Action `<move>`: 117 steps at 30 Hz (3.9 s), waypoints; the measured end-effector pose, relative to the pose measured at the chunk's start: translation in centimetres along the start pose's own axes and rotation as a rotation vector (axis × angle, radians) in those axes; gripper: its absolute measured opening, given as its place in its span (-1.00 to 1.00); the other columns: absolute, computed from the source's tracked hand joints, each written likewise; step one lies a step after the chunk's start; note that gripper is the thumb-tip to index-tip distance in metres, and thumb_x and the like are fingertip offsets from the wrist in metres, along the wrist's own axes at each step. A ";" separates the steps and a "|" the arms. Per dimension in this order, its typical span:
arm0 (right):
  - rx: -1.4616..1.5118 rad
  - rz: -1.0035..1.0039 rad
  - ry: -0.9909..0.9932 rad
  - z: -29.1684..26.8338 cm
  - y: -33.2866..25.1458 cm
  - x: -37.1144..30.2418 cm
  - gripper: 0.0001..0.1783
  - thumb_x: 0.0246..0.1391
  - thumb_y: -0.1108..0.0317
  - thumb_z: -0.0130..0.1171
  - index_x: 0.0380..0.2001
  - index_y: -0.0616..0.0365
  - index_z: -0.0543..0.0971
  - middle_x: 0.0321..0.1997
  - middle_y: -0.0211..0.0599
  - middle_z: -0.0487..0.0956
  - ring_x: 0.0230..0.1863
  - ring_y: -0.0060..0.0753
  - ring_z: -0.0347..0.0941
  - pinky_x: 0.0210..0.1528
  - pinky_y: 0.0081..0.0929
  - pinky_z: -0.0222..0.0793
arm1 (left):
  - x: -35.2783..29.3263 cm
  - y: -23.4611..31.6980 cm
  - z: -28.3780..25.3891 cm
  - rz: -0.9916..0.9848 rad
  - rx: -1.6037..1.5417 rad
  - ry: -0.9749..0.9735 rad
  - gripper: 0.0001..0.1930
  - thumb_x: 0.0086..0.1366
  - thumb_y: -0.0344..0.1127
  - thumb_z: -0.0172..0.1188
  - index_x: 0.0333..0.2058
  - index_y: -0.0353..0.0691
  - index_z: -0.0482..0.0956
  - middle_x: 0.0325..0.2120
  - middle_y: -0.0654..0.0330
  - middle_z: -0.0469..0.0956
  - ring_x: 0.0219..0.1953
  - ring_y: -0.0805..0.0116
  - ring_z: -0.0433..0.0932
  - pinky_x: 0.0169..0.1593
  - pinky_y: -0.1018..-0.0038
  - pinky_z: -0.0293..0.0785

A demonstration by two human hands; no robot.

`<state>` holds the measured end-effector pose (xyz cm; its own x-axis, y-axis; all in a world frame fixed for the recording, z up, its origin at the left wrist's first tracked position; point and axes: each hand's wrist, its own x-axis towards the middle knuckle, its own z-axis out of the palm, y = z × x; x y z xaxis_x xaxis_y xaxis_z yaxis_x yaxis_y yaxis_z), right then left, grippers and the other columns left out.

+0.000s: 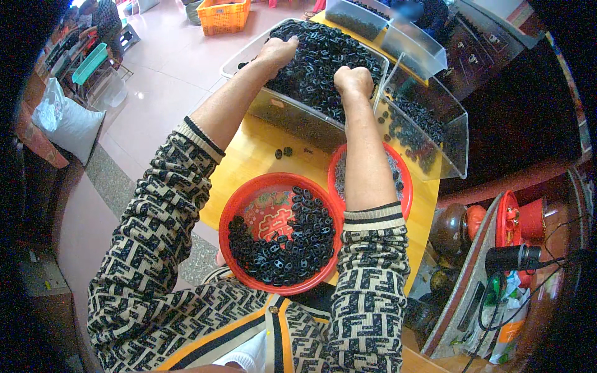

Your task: Assembling small black plastic clips and sorting them into trays in a workshop setting.

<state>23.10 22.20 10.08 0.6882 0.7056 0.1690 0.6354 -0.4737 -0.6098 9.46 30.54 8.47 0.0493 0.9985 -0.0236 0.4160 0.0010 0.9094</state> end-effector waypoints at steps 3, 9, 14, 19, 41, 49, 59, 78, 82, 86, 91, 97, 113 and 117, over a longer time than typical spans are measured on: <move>0.130 0.063 -0.125 0.7 0.4 1.5 -0.55 -0.14 0.23 -0.09 -0.33 0.47 0.49 -0.17 0.19 0.44 -0.06 -0.05 0.39 0.00 -0.39 0.21 | -0.7 0.3 0.0 0.034 0.018 -0.049 -0.44 0.18 0.06 -0.16 -0.13 -0.40 0.41 -0.13 -0.15 0.39 -0.07 0.00 0.39 0.00 0.27 0.29; 0.428 0.067 -0.282 2.1 1.1 2.0 -0.55 -0.04 0.08 -0.12 -0.76 0.24 0.34 -0.69 -0.37 0.27 -0.80 -0.52 0.05 -0.81 -0.47 -0.13 | -1.0 1.0 -0.2 -0.069 -0.173 -0.222 -0.35 0.20 0.13 -0.19 0.01 -0.40 0.24 0.01 -0.12 0.26 0.03 0.03 0.29 0.01 0.15 0.26; 0.908 0.137 -0.379 1.4 0.9 2.9 -0.62 0.02 0.19 -0.08 -0.21 0.30 0.37 -0.20 -0.22 0.41 -0.24 -0.39 0.31 -0.19 -0.40 0.25 | 0.1 1.4 0.9 -0.071 -0.391 -0.366 -0.34 0.21 0.11 -0.20 0.07 -0.37 0.13 0.01 -0.07 0.27 0.04 0.09 0.27 0.04 0.15 0.18; 1.320 0.052 -0.561 1.9 -1.0 1.6 -0.70 0.07 0.27 -0.15 -0.19 0.22 0.39 -0.10 -0.19 0.42 -0.07 -0.35 0.33 0.05 -0.31 0.22 | 5.0 -1.2 2.2 -0.052 -0.842 -0.547 -0.56 0.29 0.00 -0.30 -0.21 -0.28 0.37 -0.34 0.06 0.50 -0.31 0.21 0.47 -0.09 0.25 0.34; -0.017 -0.003 0.054 0.4 0.0 1.3 -0.45 -0.04 0.10 -0.19 -0.30 0.46 0.48 -0.21 0.19 0.46 -0.12 -0.02 0.41 -0.06 -0.31 0.29 | 1.6 -0.3 0.5 -0.027 -0.218 -0.149 -0.44 0.18 0.01 -0.12 -0.05 -0.39 0.33 -0.12 -0.03 0.40 -0.09 0.12 0.39 -0.02 0.23 0.24; 0.814 -0.005 -0.232 1.4 1.2 0.4 -0.49 0.05 0.02 -0.15 -0.33 0.35 0.45 -0.33 -0.19 0.42 -0.31 -0.41 0.26 -0.27 -0.37 0.21 | -2.0 1.6 0.9 -0.006 -0.286 -0.343 -0.41 0.23 0.13 -0.26 0.05 -0.20 0.21 0.06 -0.01 0.22 0.11 0.11 0.16 0.12 0.08 0.01; 1.182 0.087 -0.376 1.0 -1.7 -0.3 -0.39 0.06 0.01 -0.20 -0.05 0.39 0.26 -0.06 -0.01 0.37 -0.07 -0.17 0.36 -0.06 -0.23 0.29 | 1.0 1.2 2.7 -0.082 -0.828 -0.420 -0.60 0.26 -0.01 -0.20 -0.22 -0.22 0.41 -0.38 0.07 0.50 -0.37 0.25 0.49 -0.25 0.24 0.43; 1.443 -0.214 -0.074 0.7 -3.6 0.6 -0.70 -0.07 0.29 0.14 -0.33 0.33 0.52 -0.32 -0.31 0.51 -0.33 -0.52 0.41 -0.22 -0.60 0.32 | -4.8 5.8 4.1 0.226 -1.329 -0.031 -0.91 -0.03 -0.39 0.24 -0.56 -0.28 0.56 -0.58 0.29 0.51 -0.57 0.57 0.41 -0.47 0.62 0.36; 1.471 -0.184 -0.096 -0.1 -4.6 -1.0 -0.68 -0.06 0.27 0.13 -0.33 0.35 0.52 -0.31 -0.27 0.51 -0.32 -0.50 0.42 -0.21 -0.60 0.33 | -4.5 5.6 3.7 0.219 -1.294 -0.010 -0.90 -0.03 -0.39 0.24 -0.54 -0.29 0.56 -0.57 0.27 0.52 -0.56 0.56 0.42 -0.46 0.62 0.37; 1.461 -0.242 -0.046 0.2 -2.9 1.0 -0.63 -0.06 0.24 0.13 -0.27 0.35 0.51 -0.25 -0.28 0.50 -0.25 -0.50 0.39 -0.15 -0.58 0.30 | -6.1 6.5 4.1 0.334 -1.194 0.091 -0.90 -0.03 -0.39 0.23 -0.53 -0.29 0.56 -0.56 0.26 0.52 -0.54 0.55 0.42 -0.43 0.61 0.37; 1.348 -0.357 0.014 -1.4 -2.9 -2.5 -0.63 -0.04 0.14 0.10 -0.35 0.26 0.55 -0.34 -0.39 0.52 -0.32 -0.60 0.36 -0.21 -0.61 0.28 | -6.9 5.6 3.7 0.507 -1.203 0.153 -0.81 -0.11 -0.33 0.24 -0.53 -0.35 0.57 -0.61 0.22 0.52 -0.56 0.53 0.43 -0.42 0.54 0.39; 1.530 -0.401 -0.022 -2.2 1.4 -7.8 -0.78 0.03 0.29 0.04 -0.32 0.20 0.52 -0.36 -0.37 0.49 -0.32 -0.62 0.34 -0.21 -0.71 0.24 | -14.6 4.0 2.6 0.363 -1.202 -0.105 -0.88 0.04 -0.38 0.18 -0.44 -0.29 0.55 -0.55 0.35 0.47 -0.51 0.67 0.36 -0.43 0.72 0.30; 1.423 0.318 -0.321 -0.7 10.0 -21.7 -0.82 -0.04 0.46 0.01 -0.37 0.34 0.51 -0.35 -0.31 0.52 -0.29 -0.56 0.40 -0.16 -0.61 0.28 | -23.9 -10.1 0.8 -0.285 -1.193 -0.291 -0.82 0.12 -0.31 0.08 -0.46 -0.33 0.53 -0.50 0.20 0.53 -0.45 0.50 0.45 -0.30 0.58 0.36; 1.367 0.206 -0.343 -1.5 11.0 -21.6 -0.78 -0.07 0.45 -0.03 -0.39 0.38 0.52 -0.30 -0.20 0.52 -0.24 -0.51 0.39 -0.08 -0.59 0.21 | -24.1 -10.9 -0.6 -0.211 -1.106 -0.311 -0.68 0.18 -0.19 -0.03 -0.49 -0.37 0.53 -0.49 0.08 0.53 -0.40 0.38 0.47 -0.17 0.50 0.31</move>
<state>15.72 0.97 0.92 0.4824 0.8718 -0.0854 -0.4321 0.1520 -0.8889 3.18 6.53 -0.63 0.3581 0.9164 -0.1787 -0.5674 0.3656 0.7379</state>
